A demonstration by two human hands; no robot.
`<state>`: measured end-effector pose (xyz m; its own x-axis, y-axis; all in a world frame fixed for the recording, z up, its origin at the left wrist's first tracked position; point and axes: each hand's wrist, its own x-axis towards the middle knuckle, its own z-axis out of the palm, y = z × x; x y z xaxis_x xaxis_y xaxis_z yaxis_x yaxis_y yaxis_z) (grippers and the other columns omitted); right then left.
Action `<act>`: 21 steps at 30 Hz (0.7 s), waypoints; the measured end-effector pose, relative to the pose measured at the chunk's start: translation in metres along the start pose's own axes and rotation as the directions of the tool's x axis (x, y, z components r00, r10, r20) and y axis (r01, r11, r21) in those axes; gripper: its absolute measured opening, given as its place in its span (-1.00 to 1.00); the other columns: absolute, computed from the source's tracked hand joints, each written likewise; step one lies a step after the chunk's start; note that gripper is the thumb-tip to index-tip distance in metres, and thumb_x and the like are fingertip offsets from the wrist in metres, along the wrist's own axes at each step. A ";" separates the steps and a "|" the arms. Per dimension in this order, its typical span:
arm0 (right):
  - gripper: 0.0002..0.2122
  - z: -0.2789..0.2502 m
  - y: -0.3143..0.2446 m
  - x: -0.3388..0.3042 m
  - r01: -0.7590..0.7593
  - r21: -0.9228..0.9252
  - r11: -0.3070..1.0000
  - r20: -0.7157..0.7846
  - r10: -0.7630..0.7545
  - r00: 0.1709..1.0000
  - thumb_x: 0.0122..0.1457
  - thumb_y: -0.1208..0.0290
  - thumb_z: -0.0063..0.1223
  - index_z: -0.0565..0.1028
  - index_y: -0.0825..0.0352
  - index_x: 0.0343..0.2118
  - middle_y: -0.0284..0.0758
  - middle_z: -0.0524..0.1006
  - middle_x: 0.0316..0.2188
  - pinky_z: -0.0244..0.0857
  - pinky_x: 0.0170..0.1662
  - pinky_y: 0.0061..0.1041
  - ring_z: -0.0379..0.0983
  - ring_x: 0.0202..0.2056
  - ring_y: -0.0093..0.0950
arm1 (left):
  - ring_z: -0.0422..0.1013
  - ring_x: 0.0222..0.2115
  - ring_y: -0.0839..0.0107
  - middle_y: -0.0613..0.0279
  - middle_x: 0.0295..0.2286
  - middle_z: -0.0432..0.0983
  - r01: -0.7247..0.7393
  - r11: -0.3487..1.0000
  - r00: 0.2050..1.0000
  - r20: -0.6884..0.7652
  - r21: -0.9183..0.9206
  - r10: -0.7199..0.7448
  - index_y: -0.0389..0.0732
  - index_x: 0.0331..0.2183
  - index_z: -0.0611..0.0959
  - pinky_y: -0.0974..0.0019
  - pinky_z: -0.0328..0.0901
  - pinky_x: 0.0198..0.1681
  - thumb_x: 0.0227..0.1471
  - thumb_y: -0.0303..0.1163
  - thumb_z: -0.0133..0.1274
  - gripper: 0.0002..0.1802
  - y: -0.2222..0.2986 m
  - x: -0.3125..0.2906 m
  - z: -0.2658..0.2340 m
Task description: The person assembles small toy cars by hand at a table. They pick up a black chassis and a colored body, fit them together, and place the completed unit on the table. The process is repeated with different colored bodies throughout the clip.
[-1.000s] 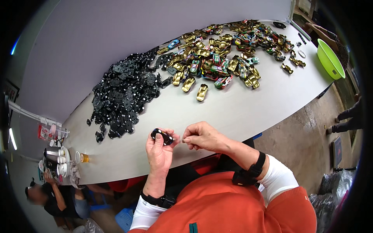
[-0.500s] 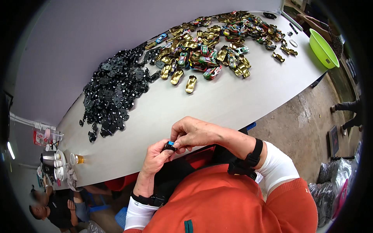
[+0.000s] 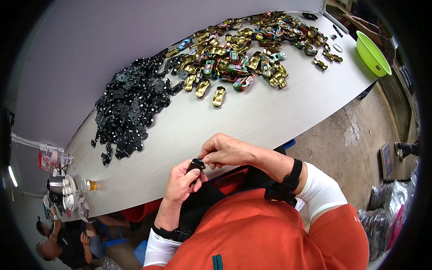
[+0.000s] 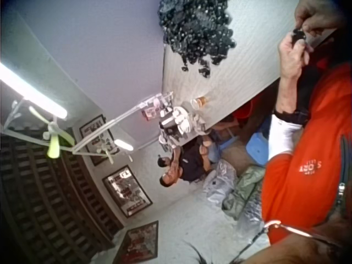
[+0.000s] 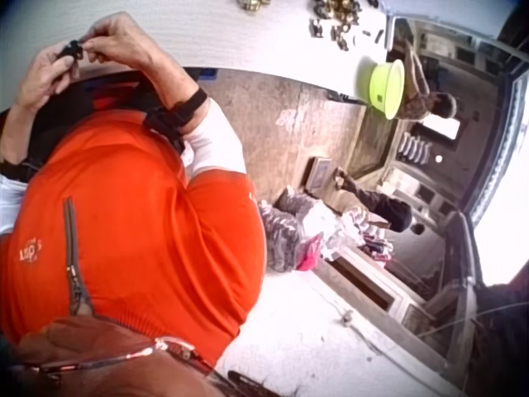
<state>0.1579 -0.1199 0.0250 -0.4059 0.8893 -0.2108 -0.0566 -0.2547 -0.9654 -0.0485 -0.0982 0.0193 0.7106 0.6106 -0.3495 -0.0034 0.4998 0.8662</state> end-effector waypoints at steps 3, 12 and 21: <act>-0.90 0.001 -0.002 0.000 -0.012 -0.040 0.999 -0.008 0.012 1.000 0.07 0.56 -0.05 0.50 0.46 -0.45 -0.41 0.45 -0.68 0.23 -0.56 -0.66 0.31 -0.64 -0.68 | 0.23 -0.76 0.67 0.19 -0.57 0.47 0.002 1.000 1.000 -0.002 -0.005 -0.002 -0.32 -0.28 0.48 0.63 -0.01 -0.77 0.08 -0.49 -0.09 -0.86 -0.002 0.000 0.002; -0.88 -0.008 0.005 -0.014 0.037 -0.061 0.997 -0.033 -0.039 0.999 0.14 0.53 -0.09 0.50 0.39 -0.44 -0.45 0.45 -0.65 0.24 -0.54 -0.70 0.31 -0.61 -0.71 | 0.22 -0.76 0.67 0.25 -0.59 0.45 0.092 0.989 0.995 0.020 0.115 -0.095 -0.29 -0.38 0.47 0.60 0.04 -0.75 0.03 -0.55 -0.13 -0.92 -0.006 -0.003 0.018; -0.79 -0.074 0.002 0.000 -0.102 -0.689 0.717 -0.497 -0.366 0.786 -0.11 0.52 0.11 0.41 0.33 -0.35 -0.26 0.36 -0.55 0.26 -0.37 -0.38 0.39 -0.39 -0.34 | 0.46 -0.48 0.28 -0.03 -0.29 0.42 0.481 0.848 0.877 -0.123 0.223 -0.465 -0.26 -0.11 0.38 0.36 0.35 -0.52 0.02 -0.15 0.01 -0.53 -0.167 0.051 -0.050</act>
<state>0.2252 -0.0919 0.0118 0.1552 0.9816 0.1114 0.6293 -0.0113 -0.7771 -0.0475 -0.1197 -0.1607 0.5378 0.3787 -0.7532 0.4960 0.5803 0.6459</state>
